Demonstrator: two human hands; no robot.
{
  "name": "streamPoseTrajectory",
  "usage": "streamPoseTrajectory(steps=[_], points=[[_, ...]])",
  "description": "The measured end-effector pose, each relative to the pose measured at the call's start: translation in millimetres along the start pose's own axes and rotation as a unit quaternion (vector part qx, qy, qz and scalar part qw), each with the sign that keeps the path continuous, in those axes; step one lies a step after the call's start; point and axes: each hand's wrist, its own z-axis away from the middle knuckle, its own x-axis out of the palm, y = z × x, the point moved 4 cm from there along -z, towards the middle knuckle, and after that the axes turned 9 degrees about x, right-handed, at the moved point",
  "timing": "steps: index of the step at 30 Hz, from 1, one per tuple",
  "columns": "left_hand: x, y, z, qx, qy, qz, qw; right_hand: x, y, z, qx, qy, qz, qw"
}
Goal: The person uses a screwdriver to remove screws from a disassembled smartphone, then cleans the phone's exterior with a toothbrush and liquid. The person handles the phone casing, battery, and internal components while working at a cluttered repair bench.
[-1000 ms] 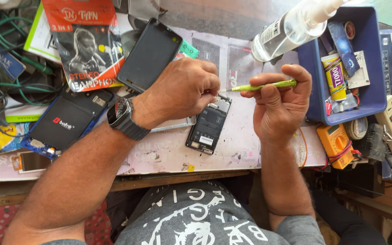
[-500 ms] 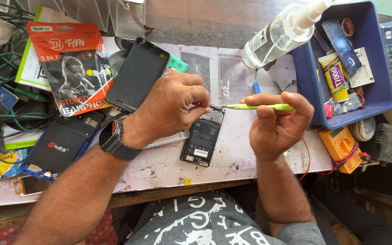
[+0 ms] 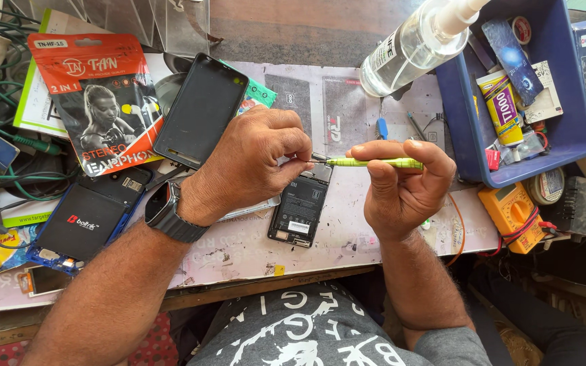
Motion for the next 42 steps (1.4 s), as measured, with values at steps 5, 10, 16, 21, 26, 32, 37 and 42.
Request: streamPoseTrajectory(steps=[5,10,16,21,26,32,37,42], points=[[1,0,1,0.007,0.002,0.003,1.000,0,1,0,0.003,-0.002,-0.004,1.000],[4,-1,2,0.007,0.003,0.000,1.000,0,4,1,0.006,0.011,-0.015,1.000],[5,0,3,0.012,0.024,0.002,1.000,-1,7,5,0.010,0.029,-0.029,0.999],[5,0,3,-0.002,0.030,-0.002,1.000,-1,8,4,0.013,0.040,-0.010,0.999],[9,-5,7,-0.020,0.007,-0.023,0.999,-3,11,6,0.016,0.038,-0.007,0.999],[4,-9,7,-0.004,-0.006,-0.094,0.996,-9,14,4,0.028,0.036,-0.024,0.999],[-3,-20,11,-0.020,-0.031,-0.164,0.986,-24,10,8,0.030,0.047,-0.006,0.998],[-1,-29,14,-0.014,-0.080,-0.251,0.965,-38,18,11,0.050,0.068,0.006,0.996]])
